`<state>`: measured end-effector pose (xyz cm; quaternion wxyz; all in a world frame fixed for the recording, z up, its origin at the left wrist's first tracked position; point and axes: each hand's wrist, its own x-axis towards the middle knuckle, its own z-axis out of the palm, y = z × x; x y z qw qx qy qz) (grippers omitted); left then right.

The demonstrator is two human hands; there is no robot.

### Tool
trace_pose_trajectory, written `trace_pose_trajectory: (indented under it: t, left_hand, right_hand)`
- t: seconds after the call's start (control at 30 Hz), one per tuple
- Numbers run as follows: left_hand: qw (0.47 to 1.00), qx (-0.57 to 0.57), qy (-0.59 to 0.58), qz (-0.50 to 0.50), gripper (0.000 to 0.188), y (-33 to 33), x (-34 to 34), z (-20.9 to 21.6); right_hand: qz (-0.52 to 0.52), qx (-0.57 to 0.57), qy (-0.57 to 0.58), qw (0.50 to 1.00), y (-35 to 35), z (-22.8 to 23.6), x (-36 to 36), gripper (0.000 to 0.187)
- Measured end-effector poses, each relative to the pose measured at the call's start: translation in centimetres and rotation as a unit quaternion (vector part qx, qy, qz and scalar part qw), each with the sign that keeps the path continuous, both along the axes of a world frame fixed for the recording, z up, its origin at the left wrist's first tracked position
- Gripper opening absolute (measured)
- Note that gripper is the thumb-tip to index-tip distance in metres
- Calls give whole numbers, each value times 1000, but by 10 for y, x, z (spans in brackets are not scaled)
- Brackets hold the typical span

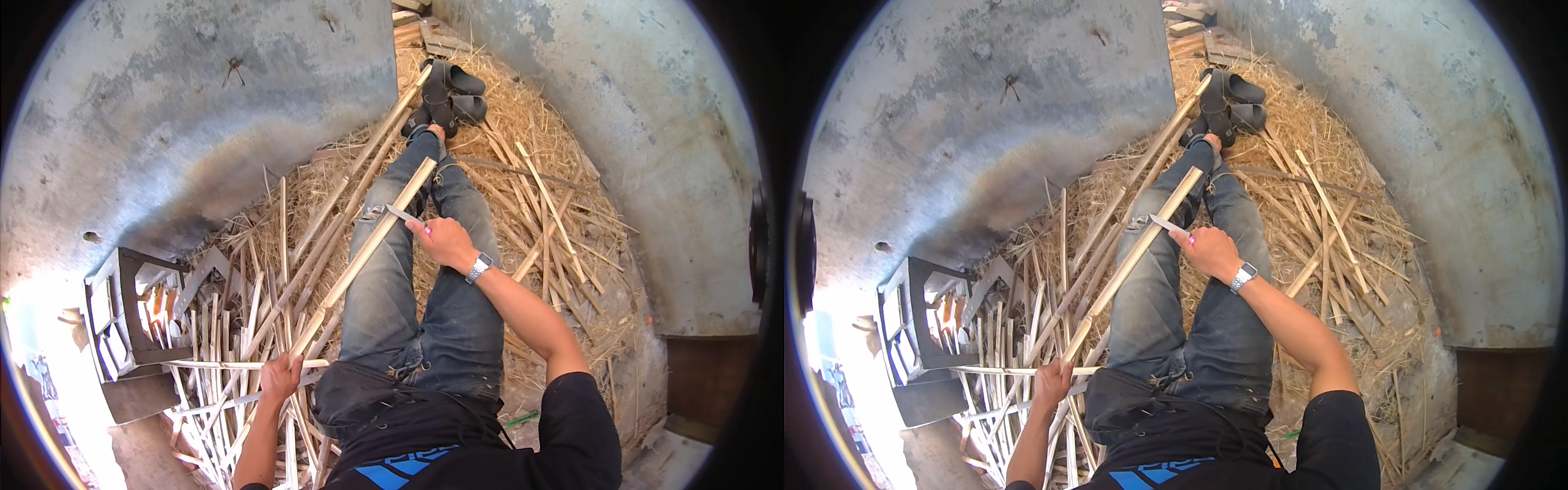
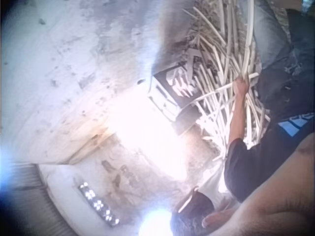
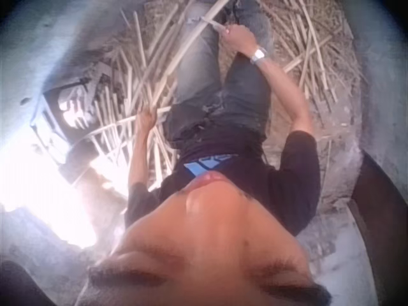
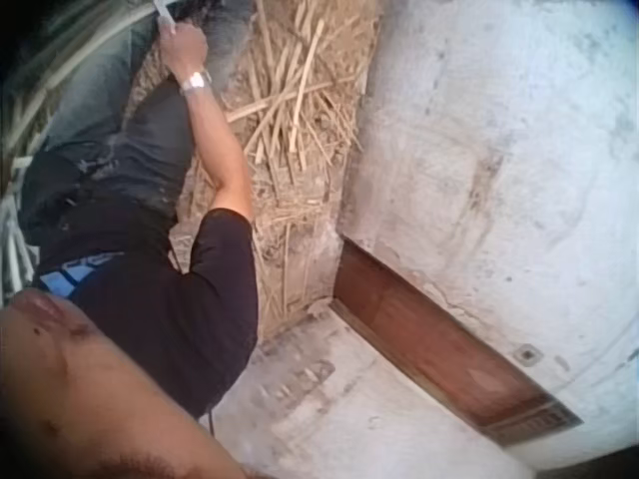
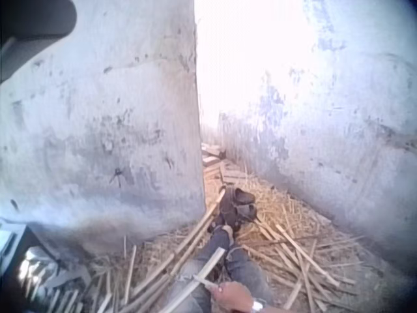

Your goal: The person shaves a thin strip of wood using a small knife while sitting on the floor among wood shavings.

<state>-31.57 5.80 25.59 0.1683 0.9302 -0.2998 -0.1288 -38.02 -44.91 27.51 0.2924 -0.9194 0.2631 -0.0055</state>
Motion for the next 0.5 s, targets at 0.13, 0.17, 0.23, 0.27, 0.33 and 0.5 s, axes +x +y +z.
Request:
trace_pose_trajectory:
  t: [0.13, 0.17, 0.23, 0.27, 0.33, 0.5]
  left_hand:
    - [1000, -10, 7, -11, 45, 0, 4, -4]
    - [1000, -4, 13, -9, 46, 1, 4, -3]
    - [1000, 6, 3, -8, 47, 2, 6, -6]
    - [1000, 9, -3, -8, 47, 4, 7, -8]
    - [1000, 13, -12, -8, 46, 6, 8, -15]
    - [1000, -7, -2, -4, 46, 9, 3, -16]
  right_hand:
    - [-81, -36, -39, 995, -55, -40, 10, 81]
    - [-89, -47, -51, 994, -70, -36, 11, 81]
    - [-103, -51, -60, 992, -76, -22, 14, 82]
    - [-107, -42, -55, 992, -70, -17, 15, 81]
    - [-63, -27, -26, 997, -47, -5, 14, 80]
    - [1, -59, -19, 998, -24, -17, 7, 80]
